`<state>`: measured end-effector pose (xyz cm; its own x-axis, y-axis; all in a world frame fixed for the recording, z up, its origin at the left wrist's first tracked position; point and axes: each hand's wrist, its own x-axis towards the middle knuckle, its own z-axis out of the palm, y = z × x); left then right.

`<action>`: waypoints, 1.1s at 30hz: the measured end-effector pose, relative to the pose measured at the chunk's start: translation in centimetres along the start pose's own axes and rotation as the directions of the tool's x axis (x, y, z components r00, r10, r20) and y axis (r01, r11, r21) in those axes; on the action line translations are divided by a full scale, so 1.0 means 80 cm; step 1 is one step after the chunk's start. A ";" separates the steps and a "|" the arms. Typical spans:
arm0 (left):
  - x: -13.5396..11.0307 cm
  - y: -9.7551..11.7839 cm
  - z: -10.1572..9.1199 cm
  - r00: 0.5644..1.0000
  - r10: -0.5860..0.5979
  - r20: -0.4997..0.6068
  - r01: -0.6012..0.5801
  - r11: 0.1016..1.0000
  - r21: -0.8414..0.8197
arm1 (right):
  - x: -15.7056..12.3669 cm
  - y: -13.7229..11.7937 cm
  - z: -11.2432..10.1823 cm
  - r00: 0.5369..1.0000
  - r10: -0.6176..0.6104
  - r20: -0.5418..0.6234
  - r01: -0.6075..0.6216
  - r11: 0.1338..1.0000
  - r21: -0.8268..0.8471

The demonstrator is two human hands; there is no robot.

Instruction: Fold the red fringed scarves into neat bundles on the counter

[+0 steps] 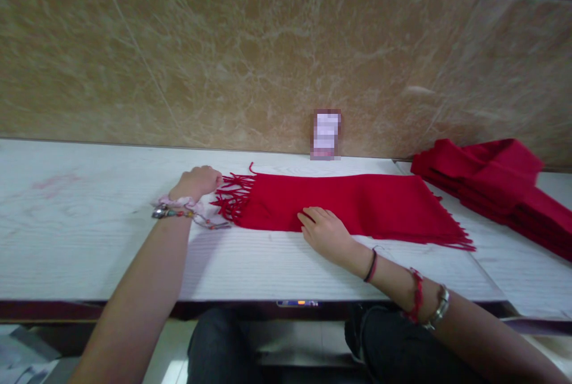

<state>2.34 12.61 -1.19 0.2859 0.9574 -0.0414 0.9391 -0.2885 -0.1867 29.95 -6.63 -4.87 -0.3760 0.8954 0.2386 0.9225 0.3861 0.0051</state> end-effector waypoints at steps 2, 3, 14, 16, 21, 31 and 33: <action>0.001 -0.007 -0.001 0.999 -0.018 -0.034 0.017 1.000 -0.006 | 0.008 0.004 -0.009 0.998 -0.005 0.060 0.003 0.999 0.032; 0.002 -0.005 -0.002 0.996 0.034 -0.083 -0.035 0.999 -0.020 | 0.015 0.005 -0.015 0.996 -0.005 0.086 0.000 0.998 0.057; 0.000 0.057 0.000 0.939 0.324 -0.118 -0.335 0.937 -0.099 | 0.107 -0.013 0.016 0.991 0.067 0.113 -0.083 0.987 0.139; -0.003 0.041 0.006 0.991 0.119 -0.059 -0.123 0.990 -0.071 | 0.106 -0.014 0.025 0.990 0.068 0.122 -0.083 0.989 0.122; -0.008 0.000 0.006 0.956 -0.270 -0.116 0.260 0.961 -0.093 | 0.102 -0.012 0.027 0.993 0.058 0.099 -0.067 0.993 0.096; -0.041 0.091 -0.003 0.680 0.685 -0.263 -0.731 0.604 -0.317 | 0.104 -0.010 0.028 0.994 0.051 0.100 -0.063 0.991 0.116; -0.045 0.080 0.006 0.675 0.700 -0.233 -0.735 0.614 -0.286 | 0.104 -0.010 0.027 0.992 0.058 0.108 -0.072 0.990 0.122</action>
<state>7.18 7.30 -2.72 0.8946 0.4412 0.0706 0.4212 -0.8855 0.1964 25.93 1.00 -4.96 -0.3288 0.9352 0.1318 0.9295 0.3451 -0.1301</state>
